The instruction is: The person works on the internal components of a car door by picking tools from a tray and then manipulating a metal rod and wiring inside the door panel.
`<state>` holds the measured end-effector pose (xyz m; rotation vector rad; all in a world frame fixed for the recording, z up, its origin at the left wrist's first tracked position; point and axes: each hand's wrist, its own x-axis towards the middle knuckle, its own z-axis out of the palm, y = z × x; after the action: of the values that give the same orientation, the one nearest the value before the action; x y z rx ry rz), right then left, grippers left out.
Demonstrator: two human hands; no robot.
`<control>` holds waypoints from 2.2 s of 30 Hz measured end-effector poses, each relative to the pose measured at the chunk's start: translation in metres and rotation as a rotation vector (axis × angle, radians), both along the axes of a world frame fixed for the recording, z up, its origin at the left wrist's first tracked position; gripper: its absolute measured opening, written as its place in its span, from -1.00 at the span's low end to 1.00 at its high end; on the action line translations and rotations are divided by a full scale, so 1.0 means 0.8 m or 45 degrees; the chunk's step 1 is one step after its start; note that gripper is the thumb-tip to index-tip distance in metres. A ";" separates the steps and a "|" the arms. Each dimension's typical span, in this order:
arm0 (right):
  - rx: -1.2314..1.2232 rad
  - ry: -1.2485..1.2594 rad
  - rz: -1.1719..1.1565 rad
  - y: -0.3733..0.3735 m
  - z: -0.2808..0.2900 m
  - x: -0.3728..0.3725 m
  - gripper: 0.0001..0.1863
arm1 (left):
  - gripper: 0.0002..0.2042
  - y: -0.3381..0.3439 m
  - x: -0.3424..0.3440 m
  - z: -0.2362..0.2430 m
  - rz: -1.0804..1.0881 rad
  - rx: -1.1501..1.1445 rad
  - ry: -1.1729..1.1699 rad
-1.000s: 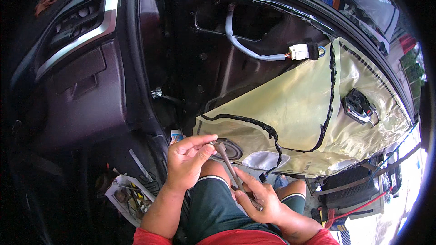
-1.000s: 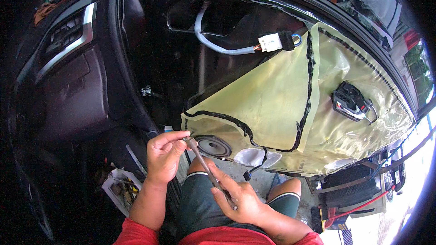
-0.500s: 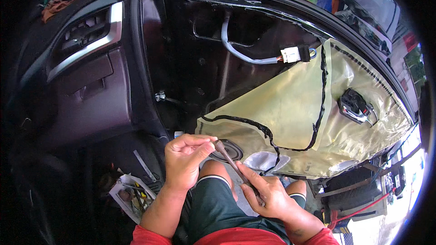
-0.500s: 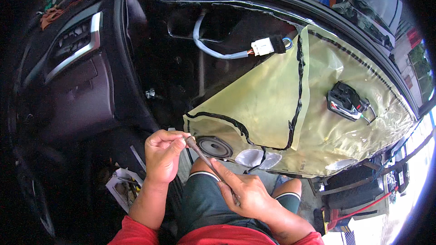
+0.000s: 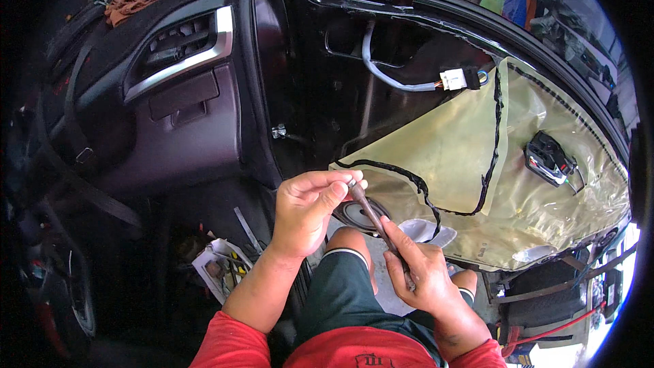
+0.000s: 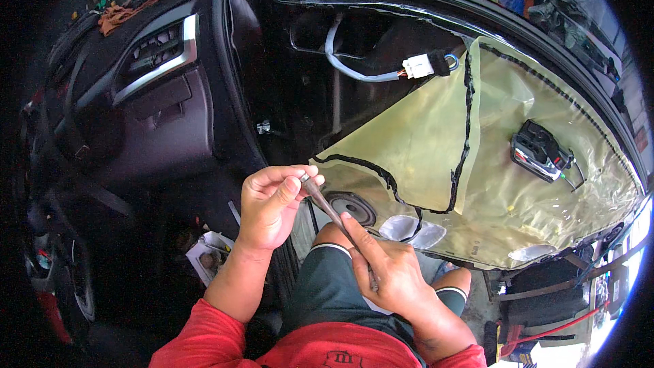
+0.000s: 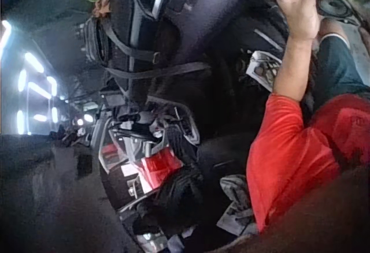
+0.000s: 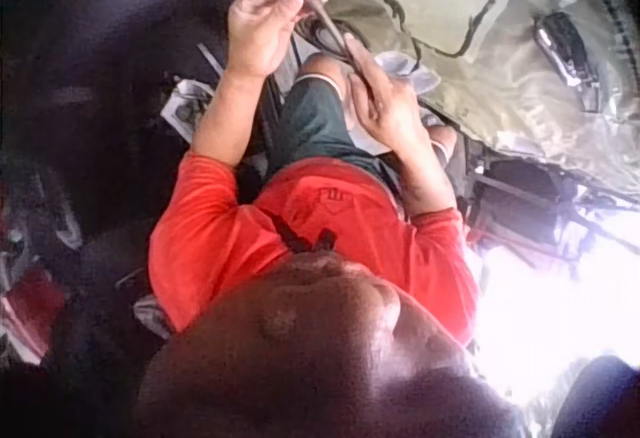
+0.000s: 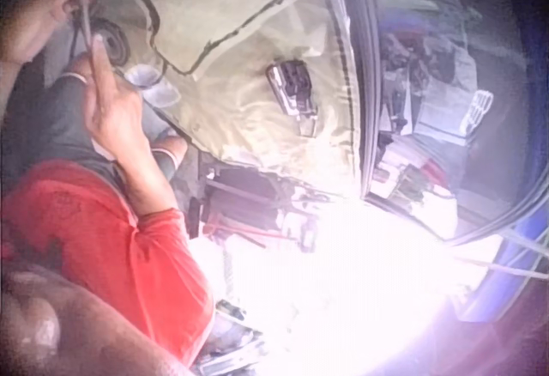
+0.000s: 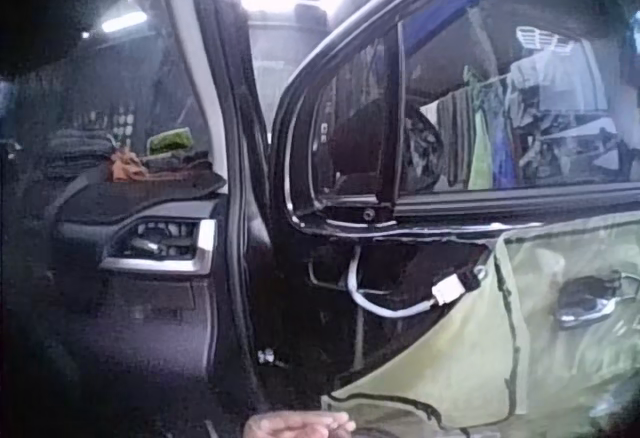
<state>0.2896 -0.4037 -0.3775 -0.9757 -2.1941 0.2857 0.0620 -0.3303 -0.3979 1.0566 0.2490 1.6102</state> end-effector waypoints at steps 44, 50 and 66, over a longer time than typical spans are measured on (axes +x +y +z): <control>-0.760 1.188 0.565 0.137 0.114 -0.075 -0.20 | -0.54 0.127 0.021 0.188 0.114 0.064 0.907; -0.763 1.221 0.530 0.148 0.127 -0.075 -0.31 | -0.54 0.136 0.021 0.193 0.074 0.034 0.896; -0.759 1.259 0.654 0.178 0.136 -0.057 -0.21 | -0.52 0.148 0.024 0.195 0.167 0.128 0.990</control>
<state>0.2441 -0.2613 -0.2685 -0.3517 -1.3780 1.3869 0.0813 -0.2123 -0.2419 1.7441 0.7701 1.2618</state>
